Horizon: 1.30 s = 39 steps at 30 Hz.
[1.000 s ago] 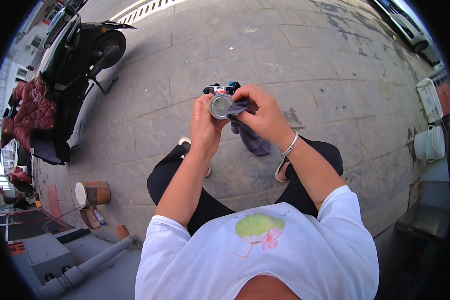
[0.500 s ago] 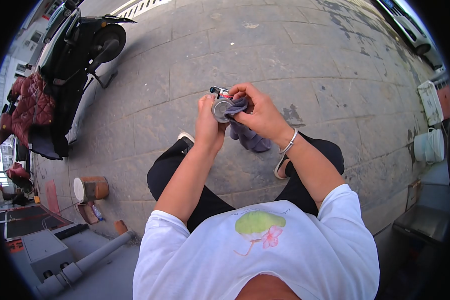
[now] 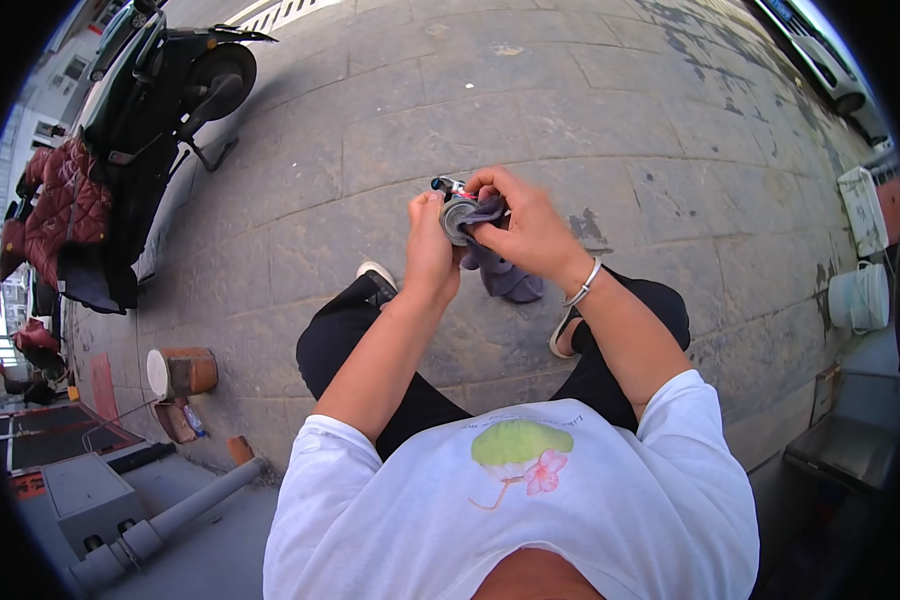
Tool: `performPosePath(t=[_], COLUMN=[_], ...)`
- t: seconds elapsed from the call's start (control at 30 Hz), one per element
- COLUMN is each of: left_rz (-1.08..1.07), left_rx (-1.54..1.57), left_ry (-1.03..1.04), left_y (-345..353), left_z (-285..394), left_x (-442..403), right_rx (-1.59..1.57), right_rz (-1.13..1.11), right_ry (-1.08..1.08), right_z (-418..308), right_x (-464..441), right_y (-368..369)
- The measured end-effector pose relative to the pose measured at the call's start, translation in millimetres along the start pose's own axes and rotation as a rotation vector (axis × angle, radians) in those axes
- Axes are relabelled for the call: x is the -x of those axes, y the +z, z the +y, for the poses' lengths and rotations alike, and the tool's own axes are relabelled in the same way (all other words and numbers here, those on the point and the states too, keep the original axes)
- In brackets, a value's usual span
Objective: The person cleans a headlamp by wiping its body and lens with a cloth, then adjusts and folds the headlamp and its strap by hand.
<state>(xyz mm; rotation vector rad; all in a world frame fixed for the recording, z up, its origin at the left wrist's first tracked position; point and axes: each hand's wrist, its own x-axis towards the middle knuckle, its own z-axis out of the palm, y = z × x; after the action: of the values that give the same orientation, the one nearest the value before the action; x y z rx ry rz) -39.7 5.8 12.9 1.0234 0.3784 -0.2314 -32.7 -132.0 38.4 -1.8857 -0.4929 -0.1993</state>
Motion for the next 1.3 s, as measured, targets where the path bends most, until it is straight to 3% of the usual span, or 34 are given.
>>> performPosePath(t=[0.1, 0.2, 0.3, 0.4, 0.6, 0.7, 0.9, 1.0, 1.07, 1.2, 1.3], left_rz=[0.004, 0.007, 0.0, -0.033, -0.014, -0.081, -0.263, -0.337, -0.365, -0.235, -0.19], left_rx=[-0.016, -0.02, 0.007, 0.049, 0.009, -0.013, 0.072, 0.122, 0.107, 0.064, -0.058], left_ry=[0.056, 0.054, 0.018, -0.015, 0.008, -0.025, -0.028, -0.045, -0.07, -0.062, 0.069], left_y=[0, 2, 5, 3, 1, 0, 9, -2, -7, -6, -5], left_z=[-15, -16, -5, 5, -5, -4, 19, 20, 20, 22, 24], left_x=[-1, 2, 4, 3, 1, -1, 7, -2, -6, -5, -4], right_rx=[0.095, 0.008, -0.188, -0.165, 0.01, -0.156, -0.411, -0.699, -0.699, -0.731, -0.81], right_rz=[0.076, 0.004, 0.012, -0.062, 0.022, 0.053, 0.166, 0.173, 0.141, 0.02, -0.008], right_ry=[0.058, 0.272, 0.32, 0.141, 0.104, 0.246, 0.192, 0.405, 0.451, 0.487, 0.478], right_z=[-3, -4, -2, -5, -10, -5, 22, 11, 13, 12, 6], right_x=[2, 1, -2, -1, 2, -1, -4, -7, -8, -9, -10], right_y=[4, -2, -7, -9, -2, -5, -7, -20, -24, -27, -26])
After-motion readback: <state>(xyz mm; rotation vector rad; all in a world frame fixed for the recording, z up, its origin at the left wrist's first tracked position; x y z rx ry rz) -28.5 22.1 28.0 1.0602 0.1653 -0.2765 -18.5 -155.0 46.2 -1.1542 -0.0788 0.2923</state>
